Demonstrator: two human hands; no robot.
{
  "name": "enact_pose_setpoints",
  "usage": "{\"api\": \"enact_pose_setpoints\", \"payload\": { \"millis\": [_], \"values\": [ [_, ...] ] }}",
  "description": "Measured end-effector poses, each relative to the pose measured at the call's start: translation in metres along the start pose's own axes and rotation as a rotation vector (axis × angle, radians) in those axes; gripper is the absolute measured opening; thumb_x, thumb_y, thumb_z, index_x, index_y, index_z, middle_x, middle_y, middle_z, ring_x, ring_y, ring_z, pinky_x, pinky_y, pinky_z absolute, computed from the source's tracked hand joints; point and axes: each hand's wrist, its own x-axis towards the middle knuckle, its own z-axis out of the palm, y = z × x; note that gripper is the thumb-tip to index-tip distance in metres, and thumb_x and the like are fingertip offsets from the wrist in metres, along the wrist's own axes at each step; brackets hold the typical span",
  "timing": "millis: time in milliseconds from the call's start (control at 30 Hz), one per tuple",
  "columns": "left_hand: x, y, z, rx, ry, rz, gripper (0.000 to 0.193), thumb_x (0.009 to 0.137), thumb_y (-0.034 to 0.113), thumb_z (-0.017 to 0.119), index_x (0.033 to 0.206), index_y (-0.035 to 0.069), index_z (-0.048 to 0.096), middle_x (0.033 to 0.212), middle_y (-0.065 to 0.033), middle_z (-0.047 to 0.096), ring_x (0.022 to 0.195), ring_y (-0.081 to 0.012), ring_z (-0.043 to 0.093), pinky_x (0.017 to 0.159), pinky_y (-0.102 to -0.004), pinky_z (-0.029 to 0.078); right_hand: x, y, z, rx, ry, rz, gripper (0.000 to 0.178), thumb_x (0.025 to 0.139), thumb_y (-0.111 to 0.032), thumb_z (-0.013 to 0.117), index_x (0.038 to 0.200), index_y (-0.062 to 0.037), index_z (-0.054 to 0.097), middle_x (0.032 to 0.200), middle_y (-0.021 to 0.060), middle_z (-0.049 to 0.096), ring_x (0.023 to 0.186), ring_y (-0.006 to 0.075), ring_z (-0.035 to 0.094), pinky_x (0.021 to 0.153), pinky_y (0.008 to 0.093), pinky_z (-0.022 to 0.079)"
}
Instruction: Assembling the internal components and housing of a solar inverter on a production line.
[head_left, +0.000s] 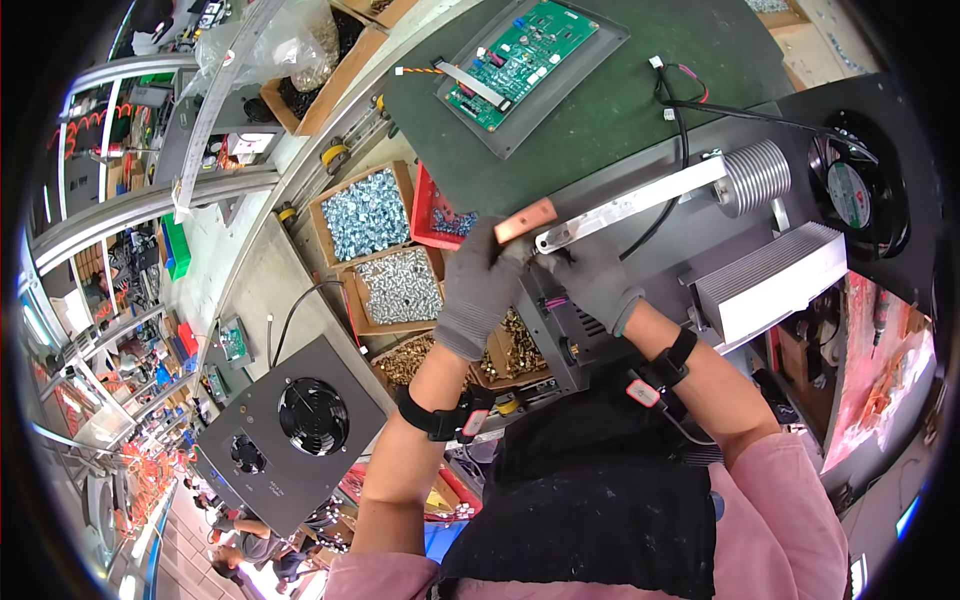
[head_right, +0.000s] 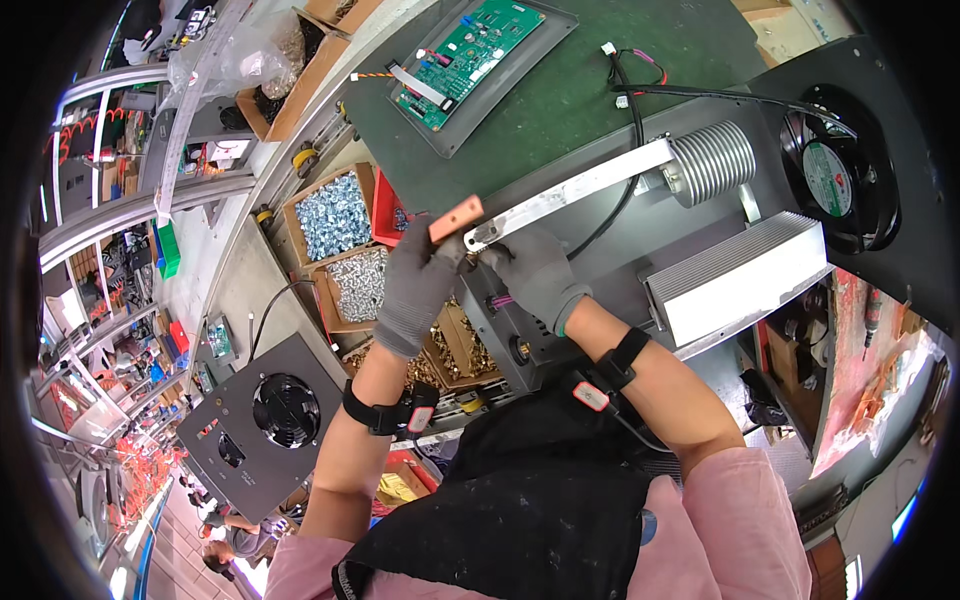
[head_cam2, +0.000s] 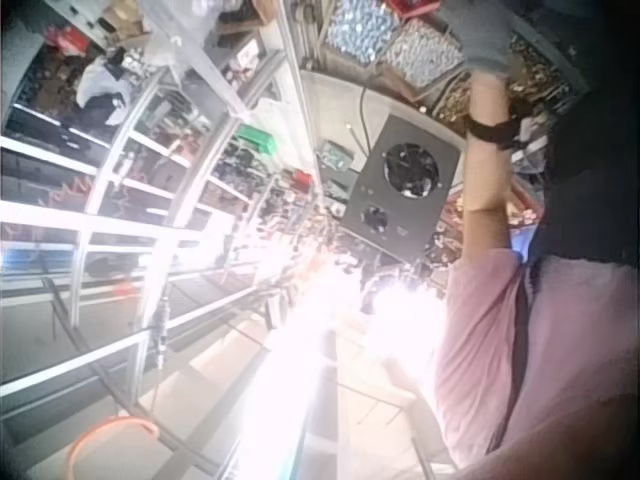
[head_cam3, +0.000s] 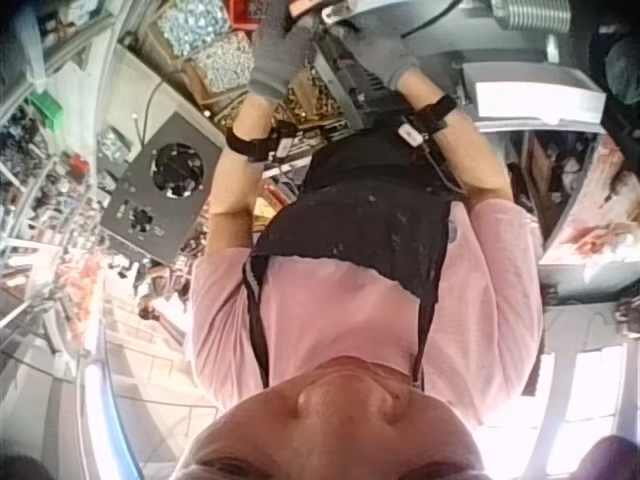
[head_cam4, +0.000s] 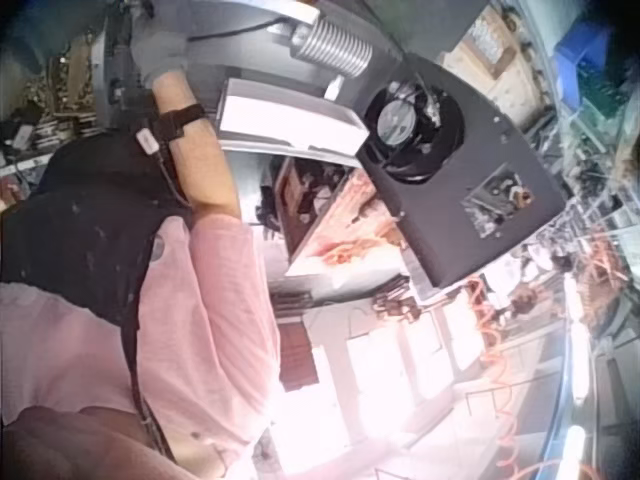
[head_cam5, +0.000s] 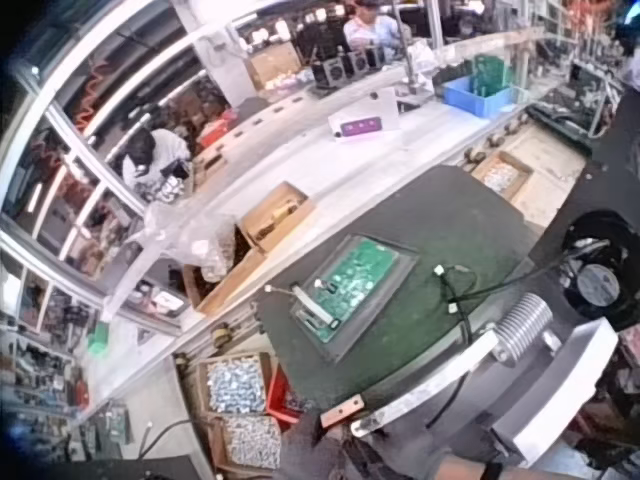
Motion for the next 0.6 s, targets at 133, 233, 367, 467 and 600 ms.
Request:
{"api": "enact_pose_setpoints", "payload": {
  "millis": [133,233,367,467,600],
  "values": [
    [-0.004,0.001,-0.001,-0.460,0.057,-0.216,0.021,0.091,0.012,0.061,0.108,0.000,0.057,0.081,-0.0021,0.064,0.068,-0.0058,0.055,0.059,-0.0222,0.045,0.007,0.008,0.002,0.174,-0.006,0.025,0.021,0.080,-0.012,0.069,0.100,-0.0073,0.069,0.081,0.0121,0.067,0.069,0.0245,0.061,0.067,0.0341,0.049],
    [-0.004,-0.002,0.001,-0.537,0.032,-0.180,0.022,0.091,0.011,0.060,0.110,0.000,0.056,0.085,-0.0025,0.065,0.070,-0.0056,0.056,0.059,-0.0207,0.045,0.009,0.017,0.005,0.375,-0.071,0.140,0.022,0.079,-0.012,0.071,0.100,-0.0085,0.070,0.078,0.0102,0.067,0.066,0.0191,0.060,0.064,0.0332,0.049],
    [-0.004,-0.006,0.004,-0.606,0.018,-0.121,0.021,0.091,0.010,0.059,0.109,0.001,0.057,0.087,-0.0036,0.065,0.067,-0.0052,0.055,0.055,-0.0197,0.044,0.012,0.011,0.001,0.397,-0.036,0.113,0.021,0.081,-0.011,0.070,0.101,-0.0055,0.069,0.070,0.0051,0.064,0.057,0.0116,0.057,0.053,0.0279,0.047],
    [-0.002,-0.002,0.001,-0.635,0.006,-0.192,0.019,0.091,0.010,0.059,0.108,0.001,0.057,0.083,-0.0040,0.065,0.060,-0.0055,0.053,0.049,-0.0202,0.041,0.013,-0.001,-0.005,0.548,-0.157,0.374,0.018,0.083,-0.010,0.067,0.099,-0.0029,0.068,0.069,0.0025,0.062,0.052,0.0086,0.056,0.047,0.0244,0.044],
    [-0.005,0.004,0.006,-0.583,0.062,-0.209,0.017,0.091,0.012,0.058,0.105,0.002,0.057,0.077,-0.0024,0.060,0.047,-0.0036,0.042,0.040,-0.0191,0.028,0.014,0.011,0.002,0.457,-0.145,0.241,0.015,0.086,-0.010,0.064,0.098,-0.0020,0.066,0.069,0.0018,0.062,0.051,0.0064,0.055,0.043,0.0224,0.042]
  ]
}}
